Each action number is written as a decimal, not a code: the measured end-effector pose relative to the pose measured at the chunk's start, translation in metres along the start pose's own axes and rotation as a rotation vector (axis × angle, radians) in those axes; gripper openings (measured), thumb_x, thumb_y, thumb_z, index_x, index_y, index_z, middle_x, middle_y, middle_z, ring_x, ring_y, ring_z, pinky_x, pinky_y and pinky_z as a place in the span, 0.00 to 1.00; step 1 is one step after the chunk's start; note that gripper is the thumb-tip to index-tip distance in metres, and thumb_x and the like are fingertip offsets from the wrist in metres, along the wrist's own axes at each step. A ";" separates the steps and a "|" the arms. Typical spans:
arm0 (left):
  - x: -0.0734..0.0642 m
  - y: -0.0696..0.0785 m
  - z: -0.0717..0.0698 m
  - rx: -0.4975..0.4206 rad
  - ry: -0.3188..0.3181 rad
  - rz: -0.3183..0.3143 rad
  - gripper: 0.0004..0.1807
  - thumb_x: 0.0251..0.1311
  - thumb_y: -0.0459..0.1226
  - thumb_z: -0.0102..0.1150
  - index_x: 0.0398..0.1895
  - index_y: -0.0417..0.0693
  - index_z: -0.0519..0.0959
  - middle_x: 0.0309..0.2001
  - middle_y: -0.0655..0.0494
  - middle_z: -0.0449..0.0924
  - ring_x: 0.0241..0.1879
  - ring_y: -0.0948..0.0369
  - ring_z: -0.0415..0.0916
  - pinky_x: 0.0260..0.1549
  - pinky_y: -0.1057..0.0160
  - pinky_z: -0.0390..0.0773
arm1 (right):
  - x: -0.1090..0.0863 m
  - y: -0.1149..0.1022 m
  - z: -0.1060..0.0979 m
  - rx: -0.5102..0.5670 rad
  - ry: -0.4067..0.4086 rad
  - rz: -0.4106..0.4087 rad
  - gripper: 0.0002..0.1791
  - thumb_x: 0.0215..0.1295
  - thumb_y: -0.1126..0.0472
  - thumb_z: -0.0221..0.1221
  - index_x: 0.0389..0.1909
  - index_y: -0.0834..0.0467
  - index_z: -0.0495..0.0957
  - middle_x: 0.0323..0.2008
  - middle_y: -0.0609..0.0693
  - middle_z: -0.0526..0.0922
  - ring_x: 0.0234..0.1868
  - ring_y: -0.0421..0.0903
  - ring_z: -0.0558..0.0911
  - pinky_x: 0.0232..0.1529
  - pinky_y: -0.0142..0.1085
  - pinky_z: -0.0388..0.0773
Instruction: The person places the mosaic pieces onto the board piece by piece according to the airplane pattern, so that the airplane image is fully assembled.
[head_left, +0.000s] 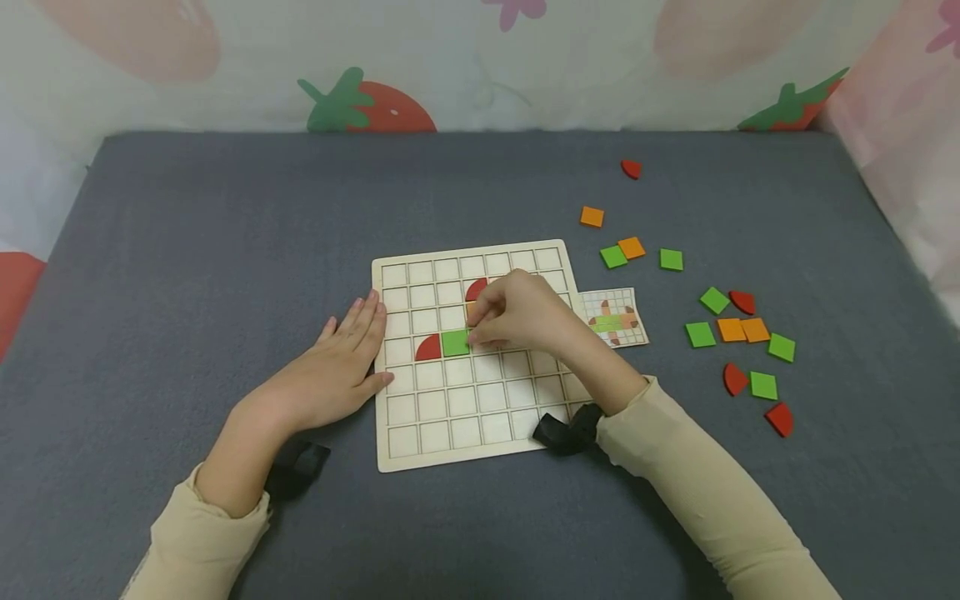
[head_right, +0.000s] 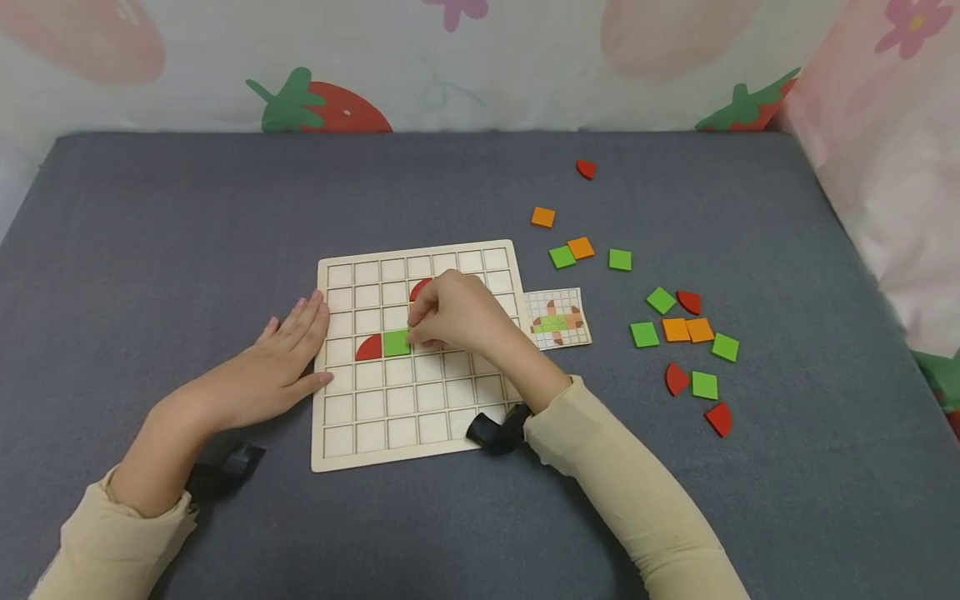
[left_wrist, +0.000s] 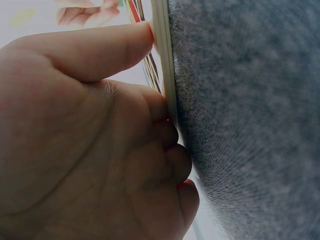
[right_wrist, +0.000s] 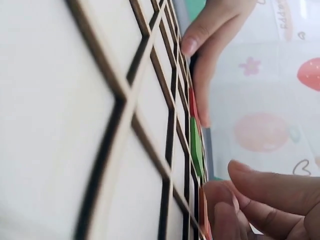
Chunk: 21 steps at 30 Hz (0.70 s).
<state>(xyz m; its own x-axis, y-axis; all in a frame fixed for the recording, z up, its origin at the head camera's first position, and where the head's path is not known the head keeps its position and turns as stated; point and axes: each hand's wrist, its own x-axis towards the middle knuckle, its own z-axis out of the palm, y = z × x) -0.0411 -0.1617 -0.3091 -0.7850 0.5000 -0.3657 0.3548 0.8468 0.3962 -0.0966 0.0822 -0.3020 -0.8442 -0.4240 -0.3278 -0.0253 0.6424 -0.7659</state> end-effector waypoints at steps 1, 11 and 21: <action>0.000 0.000 0.000 0.000 0.000 0.001 0.42 0.70 0.44 0.45 0.72 0.31 0.35 0.73 0.39 0.26 0.72 0.45 0.27 0.66 0.41 0.38 | -0.001 0.002 -0.002 0.015 -0.002 0.000 0.05 0.50 0.65 0.70 0.28 0.59 0.84 0.21 0.48 0.82 0.23 0.42 0.79 0.29 0.33 0.75; -0.003 0.001 -0.001 -0.005 -0.001 0.014 0.41 0.71 0.44 0.44 0.72 0.31 0.36 0.73 0.39 0.27 0.72 0.46 0.26 0.66 0.41 0.38 | -0.020 0.025 -0.037 0.185 0.019 0.016 0.08 0.54 0.67 0.67 0.34 0.65 0.83 0.24 0.52 0.83 0.29 0.47 0.82 0.35 0.37 0.80; -0.005 0.000 -0.004 0.001 -0.023 0.000 0.42 0.71 0.45 0.44 0.72 0.34 0.33 0.73 0.42 0.22 0.72 0.47 0.24 0.66 0.43 0.37 | -0.036 0.062 -0.086 0.217 0.191 0.026 0.12 0.57 0.66 0.65 0.40 0.70 0.80 0.26 0.51 0.83 0.27 0.49 0.81 0.32 0.38 0.79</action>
<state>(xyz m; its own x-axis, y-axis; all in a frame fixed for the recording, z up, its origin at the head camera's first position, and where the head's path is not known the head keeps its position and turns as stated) -0.0389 -0.1648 -0.3040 -0.7729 0.5045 -0.3849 0.3558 0.8468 0.3954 -0.1139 0.1921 -0.2904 -0.9290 -0.2681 -0.2551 0.0958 0.4916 -0.8655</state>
